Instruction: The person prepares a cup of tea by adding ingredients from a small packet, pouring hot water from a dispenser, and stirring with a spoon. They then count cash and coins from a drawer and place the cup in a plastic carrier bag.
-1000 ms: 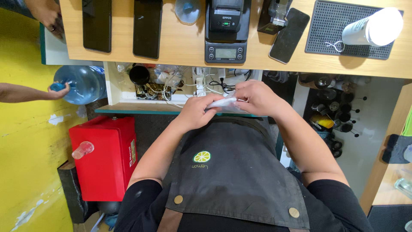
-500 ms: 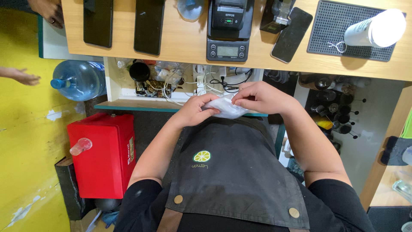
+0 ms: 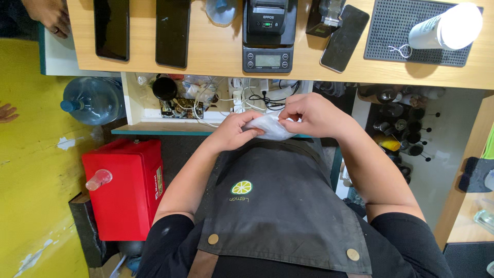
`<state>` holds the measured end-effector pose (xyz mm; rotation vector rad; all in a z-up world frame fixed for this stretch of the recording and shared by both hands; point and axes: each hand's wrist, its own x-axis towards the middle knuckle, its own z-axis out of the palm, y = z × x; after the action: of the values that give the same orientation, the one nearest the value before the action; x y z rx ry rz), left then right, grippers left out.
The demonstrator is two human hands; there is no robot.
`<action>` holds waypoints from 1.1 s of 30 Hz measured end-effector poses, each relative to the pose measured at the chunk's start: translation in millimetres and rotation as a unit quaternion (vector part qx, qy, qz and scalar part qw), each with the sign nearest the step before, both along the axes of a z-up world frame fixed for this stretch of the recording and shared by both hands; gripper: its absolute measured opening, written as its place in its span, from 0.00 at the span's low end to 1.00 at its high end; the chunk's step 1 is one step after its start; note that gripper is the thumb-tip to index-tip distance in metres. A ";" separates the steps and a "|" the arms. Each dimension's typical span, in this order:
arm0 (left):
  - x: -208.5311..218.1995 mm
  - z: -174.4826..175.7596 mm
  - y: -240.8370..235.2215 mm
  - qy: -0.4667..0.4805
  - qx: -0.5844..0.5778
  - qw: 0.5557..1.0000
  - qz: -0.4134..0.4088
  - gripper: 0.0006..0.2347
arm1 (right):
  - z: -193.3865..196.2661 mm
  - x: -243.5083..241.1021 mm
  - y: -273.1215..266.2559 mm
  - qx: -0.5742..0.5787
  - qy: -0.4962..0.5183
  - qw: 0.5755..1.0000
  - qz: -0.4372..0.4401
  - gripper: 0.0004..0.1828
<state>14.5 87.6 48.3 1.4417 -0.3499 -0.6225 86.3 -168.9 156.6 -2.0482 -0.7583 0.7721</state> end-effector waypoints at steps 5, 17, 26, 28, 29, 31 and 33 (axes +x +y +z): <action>0.1 -1.1 0.3 -0.001 0.002 1.000 0.003 0.14 | 2.1 -3.3 -2.1 0.029 -0.035 0.999 -0.009 0.08; -2.2 -5.1 -2.9 -0.015 0.028 0.999 0.019 0.13 | 3.9 -12.3 -3.9 -0.009 -0.090 0.996 0.001 0.10; -2.3 -7.0 -6.6 -0.047 0.041 0.998 0.026 0.13 | -8.0 -7.5 -3.1 0.013 -0.115 0.993 -0.015 0.10; -1.9 -5.9 -7.8 -0.058 0.049 0.997 0.031 0.14 | -13.9 -9.3 -2.4 0.023 -0.123 0.991 -0.035 0.13; -1.3 -5.0 -7.7 -0.060 0.056 0.996 0.033 0.14 | -16.2 -11.0 -2.5 0.040 -0.130 0.990 -0.040 0.13; 0.2 -4.6 -5.7 -0.068 0.087 0.993 0.032 0.13 | -19.8 -14.1 -5.9 0.085 -0.135 0.985 -0.070 0.12; 3.3 -7.7 1.5 -0.080 0.136 0.987 0.023 0.12 | -21.6 -16.5 -18.0 0.140 -0.131 0.974 -0.119 0.12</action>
<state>17.8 89.0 40.6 1.7638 -0.3664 -0.5317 69.7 -186.9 135.0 -1.9535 -0.7032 0.2460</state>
